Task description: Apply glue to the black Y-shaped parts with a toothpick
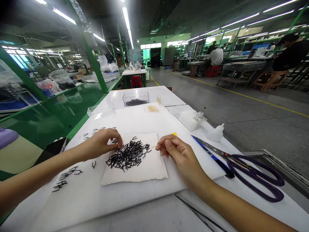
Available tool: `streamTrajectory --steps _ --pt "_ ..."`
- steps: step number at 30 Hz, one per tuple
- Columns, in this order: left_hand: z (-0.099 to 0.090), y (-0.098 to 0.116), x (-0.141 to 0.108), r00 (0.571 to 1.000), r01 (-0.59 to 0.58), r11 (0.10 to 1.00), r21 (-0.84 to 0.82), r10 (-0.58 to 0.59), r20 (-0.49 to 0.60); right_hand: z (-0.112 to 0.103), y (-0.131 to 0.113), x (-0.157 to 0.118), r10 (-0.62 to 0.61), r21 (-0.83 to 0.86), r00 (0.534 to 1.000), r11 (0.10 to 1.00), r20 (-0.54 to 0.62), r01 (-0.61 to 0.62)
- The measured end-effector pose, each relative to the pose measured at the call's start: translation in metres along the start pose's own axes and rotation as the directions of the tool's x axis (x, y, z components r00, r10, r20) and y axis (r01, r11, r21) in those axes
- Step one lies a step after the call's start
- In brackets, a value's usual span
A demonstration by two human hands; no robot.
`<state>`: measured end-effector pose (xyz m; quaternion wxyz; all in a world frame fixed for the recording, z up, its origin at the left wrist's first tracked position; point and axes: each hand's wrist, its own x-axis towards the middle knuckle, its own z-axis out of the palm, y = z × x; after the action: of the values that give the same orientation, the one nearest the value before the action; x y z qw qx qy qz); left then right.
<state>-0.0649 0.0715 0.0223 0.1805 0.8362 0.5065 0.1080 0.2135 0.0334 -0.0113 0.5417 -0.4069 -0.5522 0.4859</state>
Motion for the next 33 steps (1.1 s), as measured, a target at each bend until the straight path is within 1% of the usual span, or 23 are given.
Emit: streamTrajectory --steps 8,23,28,31,33 --pt "0.0001 0.0036 -0.0017 0.998 -0.058 0.998 0.019 0.057 0.04 0.0005 0.0004 -0.0003 0.002 0.011 1.0 1.0 0.006 -0.002" --pt "0.0047 -0.0001 -0.0037 0.983 -0.168 0.981 0.094 0.16 0.089 -0.0024 0.0029 -0.0016 0.006 0.039 0.999 0.999 0.033 -0.007" --pt "0.0 0.0001 -0.0046 0.987 -0.145 0.989 0.039 0.142 0.069 -0.0013 0.0034 0.0003 0.021 0.05 1.0 0.999 0.021 -0.022" --pt "-0.0027 0.0034 -0.0059 0.994 -0.102 0.994 -0.03 0.103 0.027 -0.0007 0.0028 0.0008 0.024 0.053 1.0 0.998 0.015 -0.025" --pt "-0.0027 0.0074 -0.0069 0.997 -0.072 0.994 -0.084 0.071 -0.021 -0.0007 0.0022 0.0003 0.02 0.054 1.0 0.998 0.016 -0.02"
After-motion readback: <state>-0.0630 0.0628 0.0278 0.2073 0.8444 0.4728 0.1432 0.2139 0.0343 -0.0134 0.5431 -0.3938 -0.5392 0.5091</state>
